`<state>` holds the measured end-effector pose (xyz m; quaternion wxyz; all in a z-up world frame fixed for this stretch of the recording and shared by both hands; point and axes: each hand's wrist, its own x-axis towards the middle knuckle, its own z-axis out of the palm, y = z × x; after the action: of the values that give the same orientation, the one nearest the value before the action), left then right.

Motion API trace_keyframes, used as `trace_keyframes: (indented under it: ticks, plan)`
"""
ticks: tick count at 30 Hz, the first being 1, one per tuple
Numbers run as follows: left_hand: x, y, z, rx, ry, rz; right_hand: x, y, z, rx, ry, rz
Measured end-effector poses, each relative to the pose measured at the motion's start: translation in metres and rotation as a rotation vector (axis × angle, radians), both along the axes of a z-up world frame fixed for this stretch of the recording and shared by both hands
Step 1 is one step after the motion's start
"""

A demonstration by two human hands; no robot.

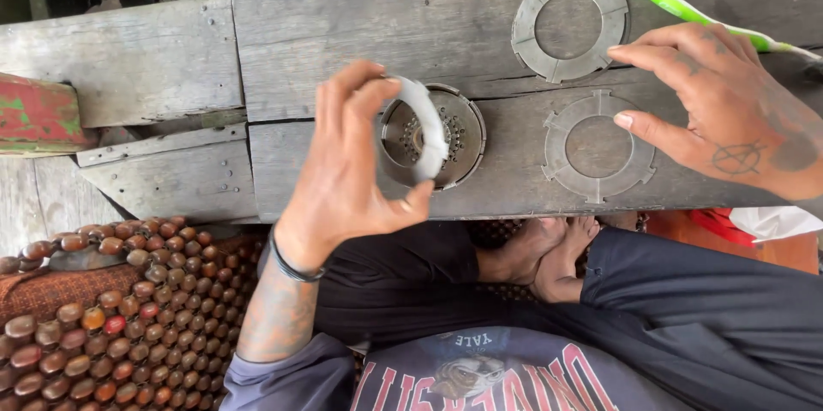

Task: Assembling motorcycle clutch plates into a clutch basket and cleaning parts with a toothbrush.

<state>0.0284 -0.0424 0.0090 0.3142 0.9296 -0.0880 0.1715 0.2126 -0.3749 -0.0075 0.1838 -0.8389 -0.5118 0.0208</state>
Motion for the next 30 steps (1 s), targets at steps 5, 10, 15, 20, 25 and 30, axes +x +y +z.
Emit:
trace_keyframes:
  ticks: [5,10,15,20,25,30]
  plan:
    - [0.000,-0.016,0.000,0.052,0.038,0.018,0.002,0.001,-0.007,0.000,0.011,0.013]
    - [0.003,-0.023,-0.005,0.116,0.045,0.011,0.002,0.002,-0.010,-0.031,0.003,0.002]
    - [0.004,-0.026,-0.009,0.115,0.100,-0.002,0.003,0.000,-0.011,-0.051,0.012,-0.001]
    - [0.007,-0.028,-0.011,0.121,0.096,-0.037,0.003,-0.001,-0.012,-0.051,0.004,0.000]
    - [0.009,-0.029,-0.006,0.070,0.100,-0.029,0.001,-0.001,-0.009,-0.022,0.028,0.004]
    - [0.009,-0.030,-0.012,0.065,0.061,0.006,0.002,0.002,-0.005,-0.056,0.081,-0.012]
